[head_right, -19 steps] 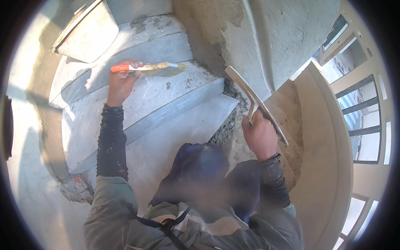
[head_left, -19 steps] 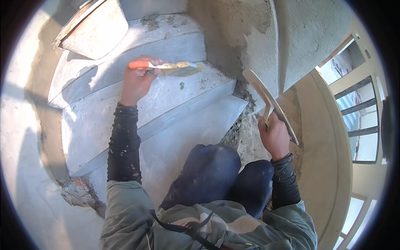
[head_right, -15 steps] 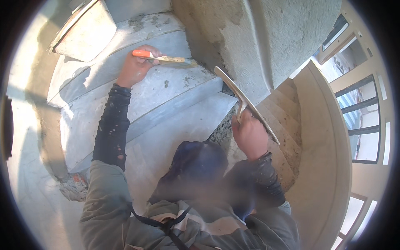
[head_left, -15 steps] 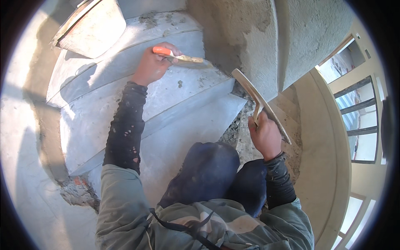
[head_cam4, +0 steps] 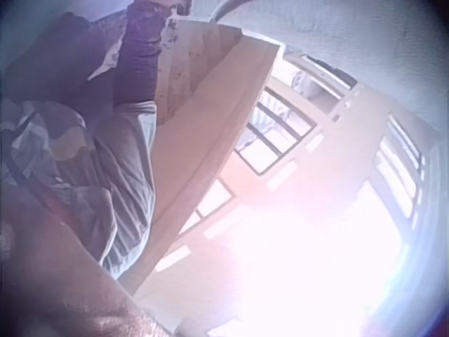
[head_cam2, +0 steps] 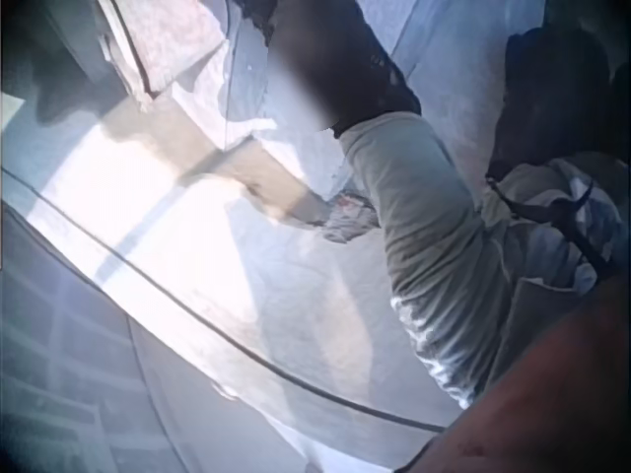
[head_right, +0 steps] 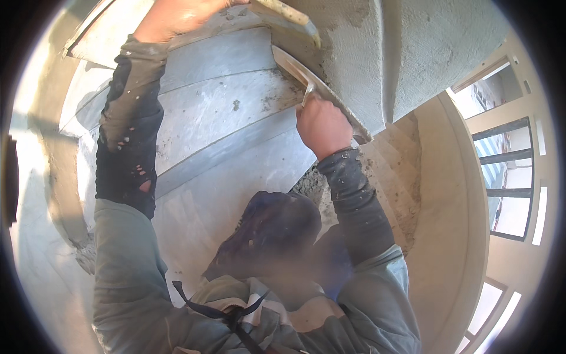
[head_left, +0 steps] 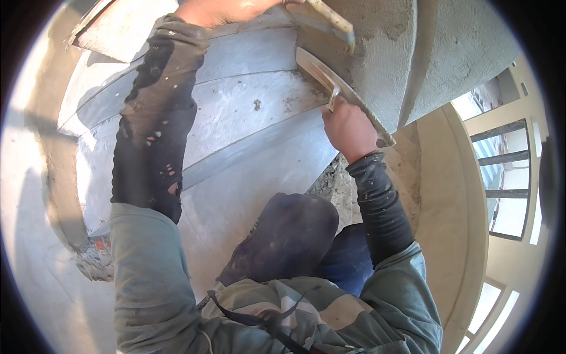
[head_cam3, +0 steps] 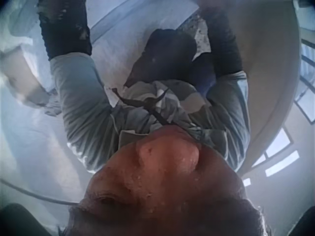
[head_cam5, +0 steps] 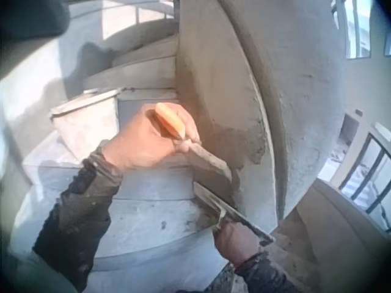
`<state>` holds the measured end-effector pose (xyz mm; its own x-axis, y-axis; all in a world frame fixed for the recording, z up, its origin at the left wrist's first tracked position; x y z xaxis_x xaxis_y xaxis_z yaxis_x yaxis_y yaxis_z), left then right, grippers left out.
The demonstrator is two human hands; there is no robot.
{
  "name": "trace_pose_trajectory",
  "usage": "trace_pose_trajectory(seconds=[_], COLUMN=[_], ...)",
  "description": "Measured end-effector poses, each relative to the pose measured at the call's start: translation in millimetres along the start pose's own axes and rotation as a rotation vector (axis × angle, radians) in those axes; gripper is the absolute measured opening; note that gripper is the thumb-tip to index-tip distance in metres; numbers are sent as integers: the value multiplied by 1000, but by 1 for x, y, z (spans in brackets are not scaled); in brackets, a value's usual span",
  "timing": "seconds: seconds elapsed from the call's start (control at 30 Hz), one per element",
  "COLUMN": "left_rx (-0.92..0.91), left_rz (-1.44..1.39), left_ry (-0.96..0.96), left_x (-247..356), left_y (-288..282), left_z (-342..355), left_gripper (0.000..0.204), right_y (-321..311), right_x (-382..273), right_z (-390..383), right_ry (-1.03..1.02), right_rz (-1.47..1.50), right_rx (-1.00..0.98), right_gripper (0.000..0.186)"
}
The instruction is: The person applies plaster to the side of a spiral concrete staircase using a trowel and a brush, then mixes more plaster in a bucket.
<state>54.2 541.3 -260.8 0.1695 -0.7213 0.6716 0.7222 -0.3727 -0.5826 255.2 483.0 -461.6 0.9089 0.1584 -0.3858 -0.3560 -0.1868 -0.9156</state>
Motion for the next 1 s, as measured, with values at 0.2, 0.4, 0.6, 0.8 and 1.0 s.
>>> trace_pose_trajectory(seconds=[0.2,0.4,0.6,0.8,1.0], left_rx=[14,440,506,543,754], left_rz=[30,-136,-121,-4,32], left_ry=[132,2,-180,-315,-461], left_x=[8,-10,-27,4,21], left_y=[-16,48,92,75,75], left_z=[-118,-228,-247,-307,-337], left_gripper=[22,20,21,21,21], right_y=[-35,-19,9,-11,-11], right_x=[-11,9,24,78,32], right_z=[-12,9,4,-90,-76], right_ry=[-104,-200,-84,-29,-23], right_rz=[43,48,-83,-51,-92], right_rx=[153,-26,-138,-119,-91], right_gripper=[30,35,34,31,31])
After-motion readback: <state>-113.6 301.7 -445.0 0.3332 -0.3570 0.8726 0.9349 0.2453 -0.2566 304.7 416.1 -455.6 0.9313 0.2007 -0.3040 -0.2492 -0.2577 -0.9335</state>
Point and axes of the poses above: each hand's wrist, its own z-axis towards the middle knuckle, its own y-axis out of the palm, x = y × z, the point moved 3 cm from there along z, towards the middle knuckle, and after that the axes turned 13 degrees about -x, right-handed, at the moved point
